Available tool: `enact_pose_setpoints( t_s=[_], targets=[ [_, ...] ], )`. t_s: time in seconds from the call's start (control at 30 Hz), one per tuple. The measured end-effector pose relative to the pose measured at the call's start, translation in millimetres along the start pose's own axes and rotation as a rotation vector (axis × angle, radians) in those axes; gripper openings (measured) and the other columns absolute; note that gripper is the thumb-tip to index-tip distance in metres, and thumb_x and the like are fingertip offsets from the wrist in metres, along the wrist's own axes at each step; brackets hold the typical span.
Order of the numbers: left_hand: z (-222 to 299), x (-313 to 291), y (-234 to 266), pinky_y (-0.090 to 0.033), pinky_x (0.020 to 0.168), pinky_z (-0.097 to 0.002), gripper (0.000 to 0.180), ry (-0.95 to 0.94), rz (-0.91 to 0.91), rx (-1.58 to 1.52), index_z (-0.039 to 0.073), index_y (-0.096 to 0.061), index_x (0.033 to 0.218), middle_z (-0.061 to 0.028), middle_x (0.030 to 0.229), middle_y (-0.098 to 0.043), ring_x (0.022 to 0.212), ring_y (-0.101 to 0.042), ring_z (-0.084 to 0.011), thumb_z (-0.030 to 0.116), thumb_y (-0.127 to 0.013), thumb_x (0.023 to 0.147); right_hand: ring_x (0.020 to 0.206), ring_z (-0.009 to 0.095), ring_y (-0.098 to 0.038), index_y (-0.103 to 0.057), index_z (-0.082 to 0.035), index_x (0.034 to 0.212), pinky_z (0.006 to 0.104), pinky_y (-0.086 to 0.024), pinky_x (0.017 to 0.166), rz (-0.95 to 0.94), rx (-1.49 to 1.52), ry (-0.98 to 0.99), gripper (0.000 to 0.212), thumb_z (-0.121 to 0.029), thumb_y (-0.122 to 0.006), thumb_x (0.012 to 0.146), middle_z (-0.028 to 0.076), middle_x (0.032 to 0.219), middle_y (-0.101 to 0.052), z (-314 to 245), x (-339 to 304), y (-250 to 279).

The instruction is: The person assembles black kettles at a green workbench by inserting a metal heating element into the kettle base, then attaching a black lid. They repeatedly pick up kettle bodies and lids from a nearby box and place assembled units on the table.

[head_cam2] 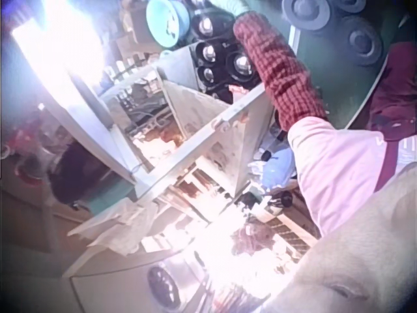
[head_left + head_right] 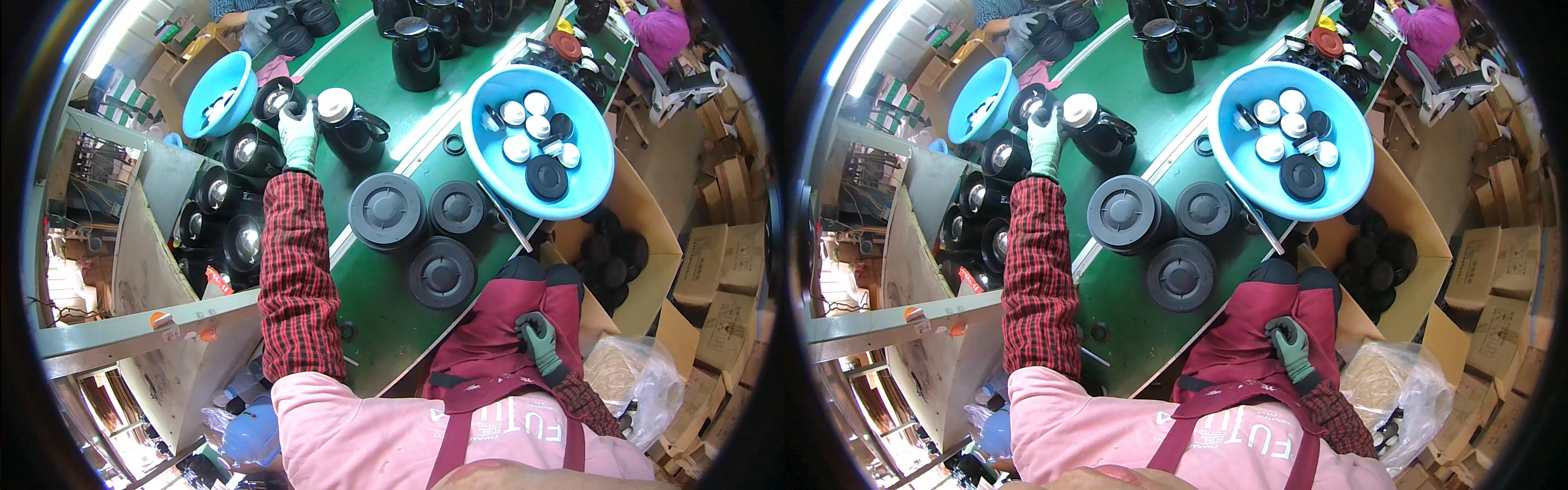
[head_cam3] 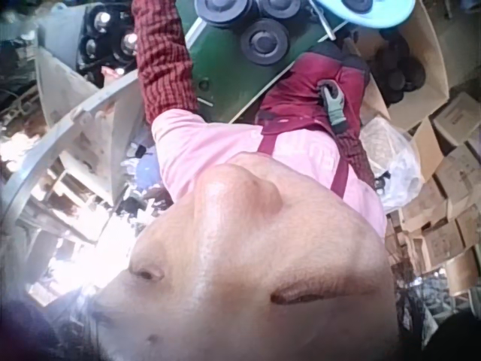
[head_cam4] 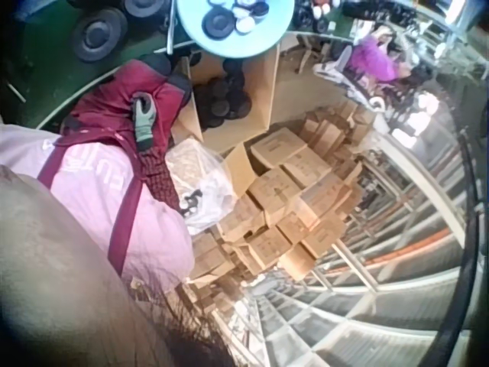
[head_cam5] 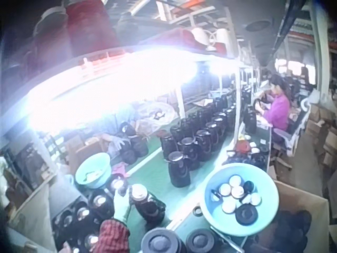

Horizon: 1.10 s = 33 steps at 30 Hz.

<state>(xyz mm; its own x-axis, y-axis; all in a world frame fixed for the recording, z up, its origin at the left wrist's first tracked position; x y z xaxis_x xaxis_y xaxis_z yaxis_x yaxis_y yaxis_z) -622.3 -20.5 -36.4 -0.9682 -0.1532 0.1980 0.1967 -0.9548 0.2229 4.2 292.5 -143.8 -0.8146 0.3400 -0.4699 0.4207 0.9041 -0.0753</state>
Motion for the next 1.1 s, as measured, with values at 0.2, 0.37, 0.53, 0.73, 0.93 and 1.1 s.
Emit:
enact_pose_setpoints(
  t_s=[0.2, 0.37, 0.53, 0.73, 0.93, 1.1],
  targets=[
    [3.0, -16.0, 9.0, -0.058, 0.070, -0.0305, 0.040, -0.074, -0.045, 0.159, 0.003, -0.062, 0.127, -0.0095, 0.108, -0.067, 0.087, -0.067, -0.0168, 0.028, -0.071, 0.097, 0.085, 0.011, -0.065, -0.063, -0.003, 0.108, 0.0257, -0.055, 0.075, 0.023, -0.060, 0.015, 0.010, -0.005, -0.059, 0.099, 0.005, 0.100, -0.068, 0.2, 1.3, -2.0],
    [65.7, -50.5, -10.6, -0.040, 0.110, -0.0505, 0.082, -0.849, 0.095, 0.578, 0.015, -0.050, 0.148, -0.0182, 0.144, -0.051, 0.133, -0.050, -0.0387, 0.055, -0.078, 0.082, 0.082, 0.010, -0.064, -0.063, -0.003, 0.107, 0.0247, -0.055, 0.072, 0.025, -0.047, 0.048, 0.009, -0.005, -0.058, 0.099, 0.004, 0.098, -0.068, 0.3, 3.5, -3.3],
    [74.7, -39.2, -48.9, -0.051, 0.101, -0.0486, 0.073, -0.493, -0.260, 0.845, 0.023, -0.055, 0.142, -0.0136, 0.138, -0.056, 0.121, -0.060, -0.0347, 0.040, -0.085, 0.077, 0.078, 0.011, -0.064, -0.062, -0.003, 0.106, 0.0248, -0.054, 0.071, 0.023, -0.080, 0.047, 0.010, -0.003, -0.055, 0.098, 0.005, 0.097, -0.067, -1.1, 2.4, -4.0],
    [65.6, -34.0, -44.4, -0.040, 0.111, -0.0583, 0.120, -0.419, -0.252, 1.015, 0.023, -0.028, 0.160, -0.0156, 0.155, -0.040, 0.143, -0.038, -0.0411, 0.049, -0.094, 0.063, 0.078, 0.011, -0.063, -0.063, -0.002, 0.103, 0.0248, -0.053, 0.072, 0.043, -0.083, 0.047, 0.011, -0.001, -0.055, 0.096, 0.005, 0.096, -0.067, -5.5, 0.3, -8.6],
    [70.6, 4.6, -47.8, -0.044, 0.106, -0.0586, 0.140, -0.398, -0.551, 0.916, 0.029, -0.014, 0.164, -0.0222, 0.139, -0.053, 0.128, -0.056, -0.0430, 0.034, -0.100, 0.053, 0.070, 0.007, -0.057, -0.064, -0.002, 0.103, 0.0211, -0.048, 0.066, 0.070, -0.025, 0.020, 0.014, 0.003, -0.054, 0.094, 0.003, 0.090, -0.066, -6.2, 1.0, -10.8],
    [74.0, 14.1, -70.1, -0.045, 0.103, -0.0569, 0.129, -0.416, -0.619, 1.006, 0.031, -0.029, 0.160, -0.0215, 0.136, -0.054, 0.127, -0.055, -0.0428, 0.047, -0.098, 0.053, 0.073, 0.008, -0.058, -0.064, -0.002, 0.103, 0.0220, -0.049, 0.068, 0.051, -0.059, 0.055, 0.014, 0.003, -0.054, 0.094, 0.003, 0.091, -0.066, -8.4, 1.1, -10.3]
  ],
)
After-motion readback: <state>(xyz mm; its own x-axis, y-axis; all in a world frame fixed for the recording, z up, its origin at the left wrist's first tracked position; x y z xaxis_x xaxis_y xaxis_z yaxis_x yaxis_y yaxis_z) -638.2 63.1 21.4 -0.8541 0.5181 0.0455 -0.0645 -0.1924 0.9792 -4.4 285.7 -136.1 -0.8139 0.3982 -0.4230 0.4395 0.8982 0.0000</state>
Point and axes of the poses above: each hand's wrist, its own x-axis towards the middle knuckle, its own y-axis out of the back of the hand, z = x × y, the point moved 3 cm from there along x, towards the middle knuckle
